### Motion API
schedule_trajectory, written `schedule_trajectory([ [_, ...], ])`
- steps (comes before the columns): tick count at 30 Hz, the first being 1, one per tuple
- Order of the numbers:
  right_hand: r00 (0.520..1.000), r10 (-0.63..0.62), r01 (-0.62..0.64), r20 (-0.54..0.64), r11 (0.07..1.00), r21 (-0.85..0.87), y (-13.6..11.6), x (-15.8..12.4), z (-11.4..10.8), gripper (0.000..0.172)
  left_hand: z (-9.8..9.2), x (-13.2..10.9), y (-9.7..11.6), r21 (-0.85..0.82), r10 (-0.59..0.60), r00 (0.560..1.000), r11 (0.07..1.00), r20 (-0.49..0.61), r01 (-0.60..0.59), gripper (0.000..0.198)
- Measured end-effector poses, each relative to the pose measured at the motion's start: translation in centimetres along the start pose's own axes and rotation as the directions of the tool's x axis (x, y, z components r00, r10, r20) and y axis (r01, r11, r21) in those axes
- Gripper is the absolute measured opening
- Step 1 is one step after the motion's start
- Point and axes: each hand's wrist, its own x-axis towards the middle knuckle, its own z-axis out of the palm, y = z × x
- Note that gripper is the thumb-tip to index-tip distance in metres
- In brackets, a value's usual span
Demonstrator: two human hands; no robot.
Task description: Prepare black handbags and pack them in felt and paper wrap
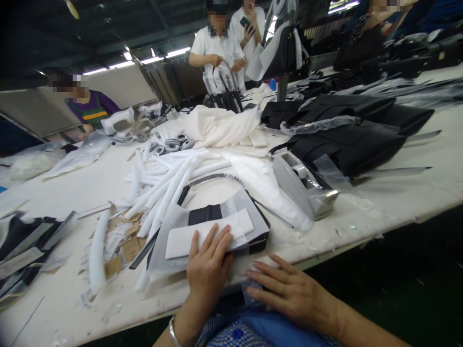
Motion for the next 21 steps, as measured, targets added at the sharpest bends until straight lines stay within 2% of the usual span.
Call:
schedule_trajectory([
  [4,0.992,0.028,-0.013,-0.119,0.992,0.124,-0.9,1.2,1.9,0.034,0.0,0.0,-0.1,0.013,0.012,1.000,1.000,-0.011,-0.012,0.026],
  [8,0.966,0.118,-0.043,-0.230,0.950,0.310,-1.3,2.6,1.6,0.029,0.0,0.0,-0.2,0.032,0.034,0.999,0.999,-0.022,-0.033,0.025],
  [16,0.987,0.065,-0.020,-0.150,0.958,0.287,-2.0,2.5,-0.4,0.030,0.7,-0.1,-0.1,0.071,0.020,0.996,0.997,-0.082,-0.014,0.033],
  [19,0.999,0.006,0.013,-0.052,0.931,0.364,-1.1,3.6,-2.6,0.027,0.8,0.0,-0.1,0.068,0.016,0.994,0.998,-0.109,-0.009,0.032],
  [21,0.999,-0.025,0.034,-0.027,0.910,0.413,0.5,4.9,-4.6,0.033,0.8,0.0,-0.1,0.066,0.022,0.992,0.998,-0.122,-0.014,0.031],
])
